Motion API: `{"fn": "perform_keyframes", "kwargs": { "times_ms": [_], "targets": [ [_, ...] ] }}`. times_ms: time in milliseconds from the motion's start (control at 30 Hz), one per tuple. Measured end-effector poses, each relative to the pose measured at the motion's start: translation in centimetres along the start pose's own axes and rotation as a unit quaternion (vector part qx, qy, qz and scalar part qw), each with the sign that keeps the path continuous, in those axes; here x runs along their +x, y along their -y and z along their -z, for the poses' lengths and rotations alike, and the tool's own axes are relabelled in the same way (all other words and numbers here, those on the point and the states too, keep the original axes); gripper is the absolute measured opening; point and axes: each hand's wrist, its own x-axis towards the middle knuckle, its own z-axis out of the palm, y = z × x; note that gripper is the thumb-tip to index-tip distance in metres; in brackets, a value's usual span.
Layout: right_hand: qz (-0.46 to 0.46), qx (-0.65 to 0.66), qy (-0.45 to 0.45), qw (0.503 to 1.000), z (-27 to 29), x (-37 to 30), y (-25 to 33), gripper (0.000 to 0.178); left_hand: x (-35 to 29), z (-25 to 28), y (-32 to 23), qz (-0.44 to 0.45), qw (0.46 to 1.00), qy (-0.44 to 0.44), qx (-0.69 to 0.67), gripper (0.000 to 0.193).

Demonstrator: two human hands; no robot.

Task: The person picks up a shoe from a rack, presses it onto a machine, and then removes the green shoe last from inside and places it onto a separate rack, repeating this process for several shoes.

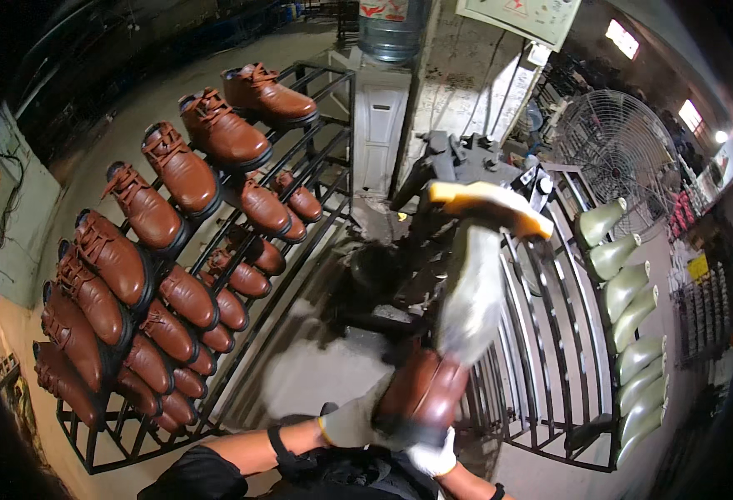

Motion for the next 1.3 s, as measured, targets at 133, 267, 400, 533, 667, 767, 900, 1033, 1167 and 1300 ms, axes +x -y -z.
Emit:
{"fn": "perform_keyframes", "kwargs": {
  "times_ms": [133, 267, 400, 533, 667, 767, 900, 1033, 1167, 1300],
  "targets": [
    [-0.094, 0.515, 0.169, 0.835, 4.2, 7.7, 7.6, 0.082, -5.3, 6.2, 4.1, 0.075, 0.958, 0.124, -0.247, 0.102],
    [-0.236, 0.621, 0.179, 0.726, -2.6, 16.8, 12.2, 0.082, -5.7, 10.1, 5.6, 0.157, 0.667, -0.422, -0.593, 0.067],
    [-0.243, 0.546, 0.127, 0.792, -8.5, 16.1, 5.7, 0.065, -2.8, 20.9, 7.6, 0.067, 0.674, -0.669, -0.306, 0.047],
    [-0.397, 0.438, 0.193, 0.783, -7.7, 10.7, -1.7, 0.057, 1.7, 34.1, 5.4, 0.239, 0.668, -0.698, 0.1, 0.062],
    [-0.381, 0.409, 0.168, 0.812, -8.6, 10.2, -6.0, 0.044, -0.5, 41.3, 10.5, 0.249, 0.512, -0.694, 0.441, 0.073],
    [-0.29, 0.522, 0.022, 0.802, -7.7, 4.8, -28.5, 0.043, 5.9, 34.2, 6.5, 0.033, 0.544, -0.761, 0.351, 0.036],
    [-0.155, 0.627, -0.034, 0.763, 15.6, 25.4, -4.7, 0.065, -9.6, 37.3, 9.7, 0.406, 0.362, -0.767, 0.34, 0.072],
    [-0.171, 0.34, 0.01, 0.925, 18.9, 31.3, 2.0, 0.094, -12.5, 43.2, 13.8, 0.477, 0.404, -0.744, 0.235, 0.082],
    [-0.165, 0.042, 0.021, 0.985, 21.2, 34.3, 2.5, 0.095, -12.3, 36.3, 11.1, 0.136, 0.605, -0.782, -0.065, 0.063],
    [-0.057, 0.155, -0.039, 0.986, 23.8, 32.0, -2.0, 0.076, -11.5, 24.4, 6.5, -0.048, 0.673, -0.576, -0.462, 0.05]
  ]
}}
